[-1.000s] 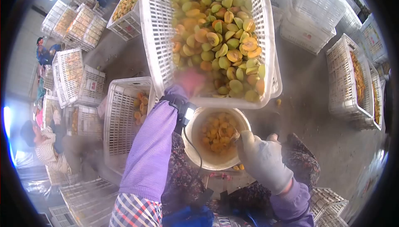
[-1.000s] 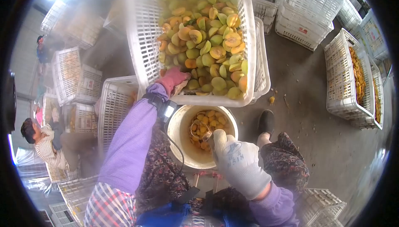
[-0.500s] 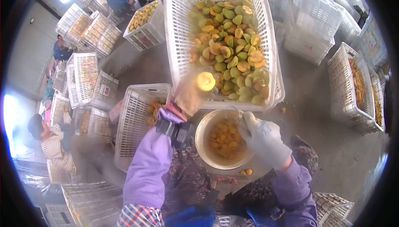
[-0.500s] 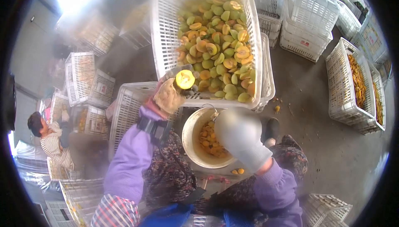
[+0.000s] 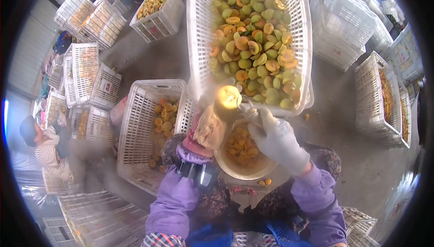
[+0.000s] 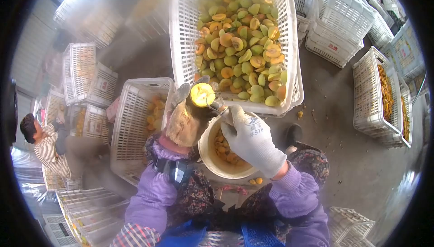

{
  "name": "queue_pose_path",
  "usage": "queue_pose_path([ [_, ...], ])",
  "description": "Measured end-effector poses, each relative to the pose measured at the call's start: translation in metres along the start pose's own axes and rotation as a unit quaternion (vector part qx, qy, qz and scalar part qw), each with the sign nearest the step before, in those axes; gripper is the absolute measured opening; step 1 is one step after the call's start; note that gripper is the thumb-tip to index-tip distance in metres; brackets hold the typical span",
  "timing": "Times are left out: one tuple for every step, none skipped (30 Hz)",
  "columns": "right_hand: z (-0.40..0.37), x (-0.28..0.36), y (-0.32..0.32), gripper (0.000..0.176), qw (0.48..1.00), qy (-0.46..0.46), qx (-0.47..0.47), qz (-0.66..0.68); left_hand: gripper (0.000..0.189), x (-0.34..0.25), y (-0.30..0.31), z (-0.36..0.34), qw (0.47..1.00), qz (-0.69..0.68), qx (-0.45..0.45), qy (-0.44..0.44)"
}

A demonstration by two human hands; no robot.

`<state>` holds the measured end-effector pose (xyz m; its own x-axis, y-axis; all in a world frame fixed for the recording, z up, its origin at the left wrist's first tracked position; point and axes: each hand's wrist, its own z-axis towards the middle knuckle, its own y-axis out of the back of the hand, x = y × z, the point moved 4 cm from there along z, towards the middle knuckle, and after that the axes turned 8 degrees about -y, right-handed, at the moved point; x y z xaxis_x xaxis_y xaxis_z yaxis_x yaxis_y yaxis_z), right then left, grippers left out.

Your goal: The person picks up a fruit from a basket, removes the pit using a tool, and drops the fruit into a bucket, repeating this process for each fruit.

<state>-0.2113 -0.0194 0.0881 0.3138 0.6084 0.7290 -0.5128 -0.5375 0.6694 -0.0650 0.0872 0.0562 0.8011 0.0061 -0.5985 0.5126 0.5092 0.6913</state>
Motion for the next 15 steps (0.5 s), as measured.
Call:
queue_pose_path([
  [0.003,0.000,0.001,0.021,1.000,-0.008,0.003,0.030,0.041,0.001,0.002,-0.002,1.000,-0.004,0.000,-0.003],
  [0.007,0.002,0.004,0.021,0.998,-0.016,0.005,0.061,0.041,0.002,0.004,-0.004,1.000,-0.010,0.000,-0.008],
  [0.010,0.003,0.006,0.021,0.995,-0.024,0.008,0.092,0.040,0.007,0.005,-0.007,0.999,-0.041,-0.001,0.004],
  [0.013,0.003,0.008,0.022,0.993,-0.047,0.018,0.108,0.038,0.010,0.006,-0.010,0.997,-0.071,-0.003,0.016],
  [0.016,0.002,0.010,0.022,0.989,-0.071,0.028,0.124,0.038,0.012,0.007,-0.014,0.995,-0.099,0.001,0.026],
  [0.017,0.000,0.010,0.023,0.985,-0.096,0.038,0.139,0.039,0.011,0.008,-0.015,0.992,-0.118,0.005,0.034],
  [0.019,-0.001,0.010,0.023,0.981,-0.112,0.044,0.152,0.039,0.010,0.008,-0.015,0.990,-0.130,0.010,0.043],
  [0.020,-0.002,0.009,0.024,0.977,-0.128,0.050,0.165,0.039,0.010,0.007,-0.015,0.989,-0.138,0.015,0.051],
  [0.020,-0.002,0.007,0.024,0.972,-0.144,0.055,0.178,0.039,0.010,0.006,-0.015,0.988,-0.143,0.021,0.058],
  [0.020,-0.002,0.002,0.025,0.975,-0.119,0.055,0.177,0.039,0.010,0.004,-0.015,0.987,-0.142,0.025,0.064],
  [0.019,-0.003,-0.007,0.025,0.978,-0.094,0.054,0.177,0.039,0.010,0.003,-0.014,0.988,-0.139,0.026,0.069],
  [0.018,-0.003,-0.015,0.026,0.981,-0.069,0.053,0.175,0.039,0.008,0.002,-0.012,0.988,-0.135,0.027,0.075],
  [0.015,-0.002,-0.020,0.027,0.985,-0.057,0.056,0.154,0.039,0.005,0.002,-0.008,0.988,-0.129,0.028,0.079],
  [0.012,0.000,-0.025,0.028,0.988,-0.045,0.059,0.134,0.039,0.001,0.002,-0.005,0.988,-0.126,0.029,0.084],
  [0.011,0.002,-0.028,0.029,0.991,-0.033,0.061,0.113,0.039,-0.002,0.003,-0.001,0.988,-0.122,0.029,0.089],
])
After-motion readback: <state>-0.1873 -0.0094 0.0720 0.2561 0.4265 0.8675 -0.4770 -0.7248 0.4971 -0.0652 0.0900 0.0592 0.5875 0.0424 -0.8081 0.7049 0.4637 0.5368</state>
